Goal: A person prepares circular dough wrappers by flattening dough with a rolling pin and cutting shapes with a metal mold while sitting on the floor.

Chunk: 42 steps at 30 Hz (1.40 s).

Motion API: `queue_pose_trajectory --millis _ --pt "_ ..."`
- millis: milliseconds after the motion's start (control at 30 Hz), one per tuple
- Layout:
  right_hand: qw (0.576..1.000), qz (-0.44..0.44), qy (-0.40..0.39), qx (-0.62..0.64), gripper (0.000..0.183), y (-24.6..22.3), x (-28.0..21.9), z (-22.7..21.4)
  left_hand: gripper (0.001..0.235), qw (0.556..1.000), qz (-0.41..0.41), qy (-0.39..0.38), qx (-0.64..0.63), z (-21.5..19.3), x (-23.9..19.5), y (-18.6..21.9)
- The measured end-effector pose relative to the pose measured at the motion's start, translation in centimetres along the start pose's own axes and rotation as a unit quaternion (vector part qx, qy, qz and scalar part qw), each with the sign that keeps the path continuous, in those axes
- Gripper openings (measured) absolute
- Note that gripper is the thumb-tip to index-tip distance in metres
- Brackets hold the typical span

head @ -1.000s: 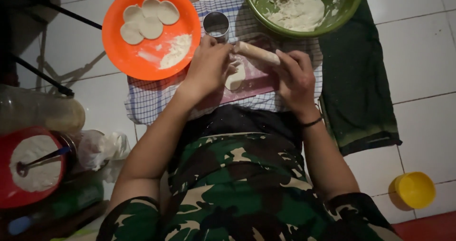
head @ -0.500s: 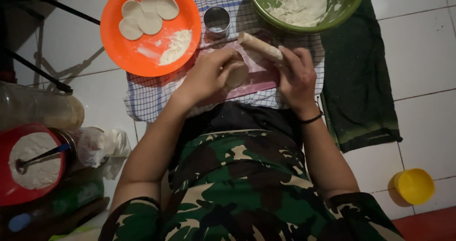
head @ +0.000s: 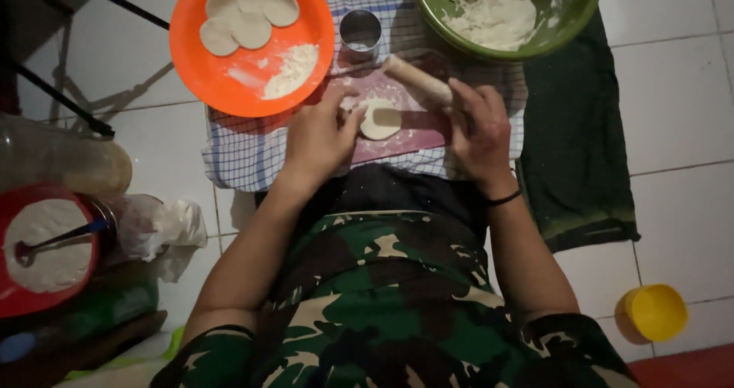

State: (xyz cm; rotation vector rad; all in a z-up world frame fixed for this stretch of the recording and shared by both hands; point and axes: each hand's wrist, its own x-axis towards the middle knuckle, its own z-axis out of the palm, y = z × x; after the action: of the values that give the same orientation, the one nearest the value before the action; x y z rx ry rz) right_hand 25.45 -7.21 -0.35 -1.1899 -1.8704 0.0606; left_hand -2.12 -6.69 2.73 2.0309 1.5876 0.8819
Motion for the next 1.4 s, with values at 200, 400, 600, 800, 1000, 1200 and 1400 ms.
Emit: queue_pose_trajectory --millis 200,400,600,800,1000,1200,1400 --pt "0.986 -0.112 -0.119 -0.040 0.041 -3.2 1.7 -0.5 0.014 0.979 0.161 0.108 0.066 -3.0 -0.1 -0.8" --pt "0.982 -0.092 -0.155 0.053 0.036 -6.4 2.5 0.6 0.020 0.960 0.256 0.086 0.068 0.3 -0.4 -2.4" --pt "0.982 -0.127 -0.107 0.095 0.009 -5.3 2.4 1.7 0.014 0.956 0.237 0.125 0.120 1.4 -0.1 -2.0" --pt "0.980 -0.061 -0.182 0.041 0.026 -4.8 4.1 1.4 0.012 0.956 0.231 0.078 0.166 0.2 1.9 -0.8" --pt "0.973 -0.023 -0.225 0.036 0.026 -3.2 5.5 2.2 0.017 0.965 0.197 0.064 0.163 1.0 4.1 -1.8" --pt "0.977 -0.050 -0.191 0.074 0.010 -1.8 6.6 3.0 0.018 0.950 0.217 0.108 0.194 2.4 5.6 -2.3" --pt "0.982 -0.035 -0.180 0.034 0.044 -3.2 5.4 2.1 0.014 0.958 0.199 0.103 0.180 1.6 3.1 -0.8"
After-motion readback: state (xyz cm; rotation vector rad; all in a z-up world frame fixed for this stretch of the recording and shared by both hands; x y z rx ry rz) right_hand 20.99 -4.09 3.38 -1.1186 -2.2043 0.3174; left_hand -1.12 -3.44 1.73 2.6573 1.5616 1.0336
